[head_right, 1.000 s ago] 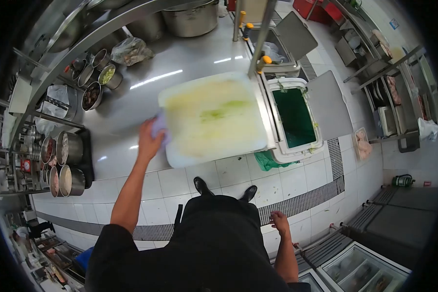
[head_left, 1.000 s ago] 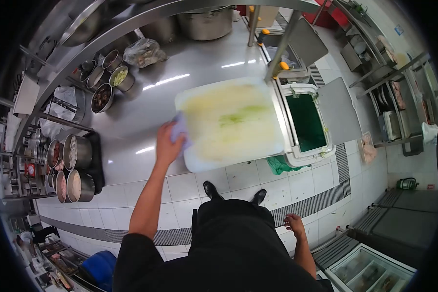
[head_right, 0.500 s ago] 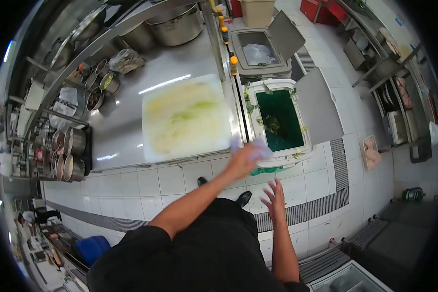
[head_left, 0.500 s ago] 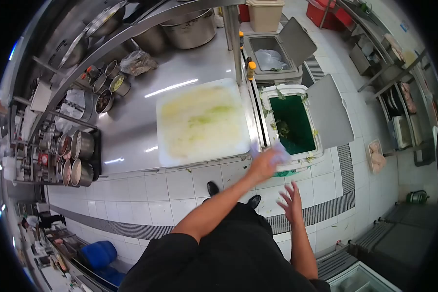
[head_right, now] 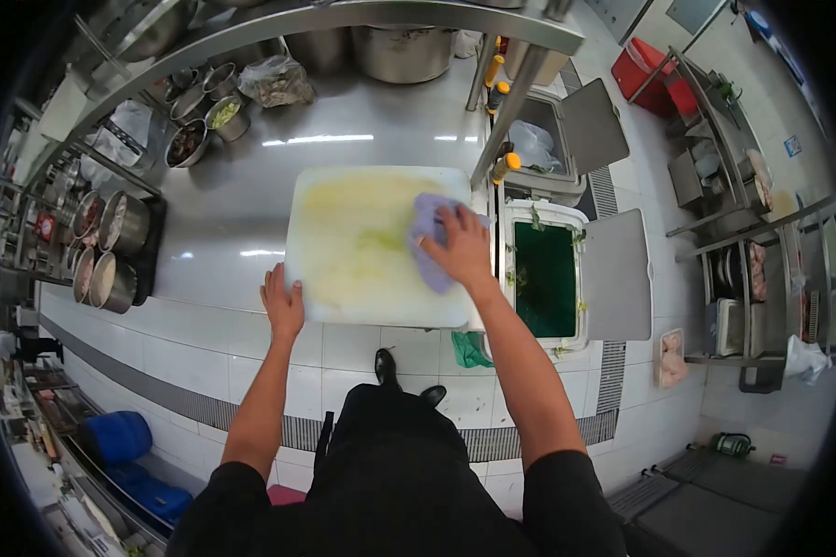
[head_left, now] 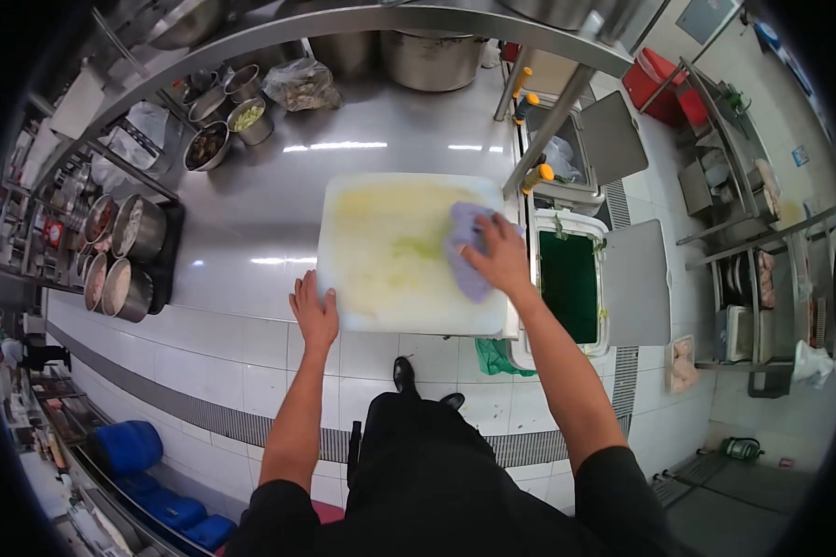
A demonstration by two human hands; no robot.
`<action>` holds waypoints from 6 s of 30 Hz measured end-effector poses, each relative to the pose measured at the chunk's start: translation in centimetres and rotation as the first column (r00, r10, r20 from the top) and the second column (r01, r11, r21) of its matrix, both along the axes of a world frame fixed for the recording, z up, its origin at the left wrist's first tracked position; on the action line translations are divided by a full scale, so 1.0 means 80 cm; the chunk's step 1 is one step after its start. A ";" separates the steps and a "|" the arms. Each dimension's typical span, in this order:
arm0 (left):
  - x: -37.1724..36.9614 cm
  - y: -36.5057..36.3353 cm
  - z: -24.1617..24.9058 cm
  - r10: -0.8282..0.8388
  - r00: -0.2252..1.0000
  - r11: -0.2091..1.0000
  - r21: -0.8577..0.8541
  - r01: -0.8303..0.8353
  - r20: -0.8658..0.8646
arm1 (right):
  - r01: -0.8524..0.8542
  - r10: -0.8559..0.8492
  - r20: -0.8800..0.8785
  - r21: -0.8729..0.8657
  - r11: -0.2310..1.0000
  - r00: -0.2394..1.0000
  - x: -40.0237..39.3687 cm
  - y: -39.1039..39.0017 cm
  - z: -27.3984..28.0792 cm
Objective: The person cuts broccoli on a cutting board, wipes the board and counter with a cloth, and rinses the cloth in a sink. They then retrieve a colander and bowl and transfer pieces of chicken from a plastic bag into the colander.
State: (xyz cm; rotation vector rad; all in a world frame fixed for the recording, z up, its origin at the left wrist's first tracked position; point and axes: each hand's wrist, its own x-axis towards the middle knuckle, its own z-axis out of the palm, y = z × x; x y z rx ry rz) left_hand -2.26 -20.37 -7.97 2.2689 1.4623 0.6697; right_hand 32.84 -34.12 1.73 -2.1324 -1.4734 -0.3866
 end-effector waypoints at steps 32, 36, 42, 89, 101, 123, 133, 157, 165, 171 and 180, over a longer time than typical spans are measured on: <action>0.008 0.005 0.028 0.018 0.999 1.000 -0.027 -0.017 0.048 | -0.135 0.102 -0.203 -0.157 0.978 0.974 -0.107 0.343 -0.073; 0.006 0.006 0.027 0.026 0.998 0.999 -0.040 -0.023 0.054 | -0.440 0.416 -0.148 -0.370 0.818 0.897 -0.218 0.273 -0.080; 0.007 0.009 0.028 0.014 0.998 0.998 -0.057 -0.011 0.066 | -0.568 0.514 -0.242 -0.319 0.759 0.823 -0.133 0.082 -0.090; 0.026 -0.022 0.043 -0.031 0.999 0.993 0.118 0.029 0.021 | 0.362 -0.430 -0.668 -0.249 0.898 0.607 0.078 0.012 0.018; 0.205 -0.036 0.071 -0.323 0.941 0.946 -0.021 0.323 -0.101 | 0.465 -0.508 -0.279 -0.207 0.861 0.815 0.209 0.086 0.001; 0.224 0.021 0.019 0.109 0.825 0.666 -0.657 0.353 0.555 | 0.684 -0.379 -0.892 -0.117 0.720 0.247 -0.030 -0.309 0.035; 0.370 -0.246 0.142 0.209 0.639 -0.010 -0.652 0.758 0.740 | 0.441 -0.564 -0.530 -0.352 0.826 0.633 -0.107 -0.229 0.052; 0.402 0.140 -0.002 -0.304 0.916 0.951 -0.031 0.307 -0.263 | 0.403 -0.295 -0.943 -0.332 0.853 -0.153 -0.189 -0.430 0.042; 0.347 -0.049 0.033 -0.801 0.590 0.599 0.127 0.791 0.104 | 0.286 -0.463 -0.883 -0.466 0.837 -0.082 -0.115 -0.308 0.034; 0.204 -0.117 0.061 -0.889 0.435 0.442 0.024 0.897 0.140 | 0.225 -0.480 -0.870 -0.492 0.841 -0.108 -0.006 -0.207 -0.036; 0.278 -0.077 0.124 -0.599 0.553 0.550 -0.204 0.810 0.579 | 0.603 0.105 -0.981 -0.014 0.797 -0.162 0.072 -0.158 0.002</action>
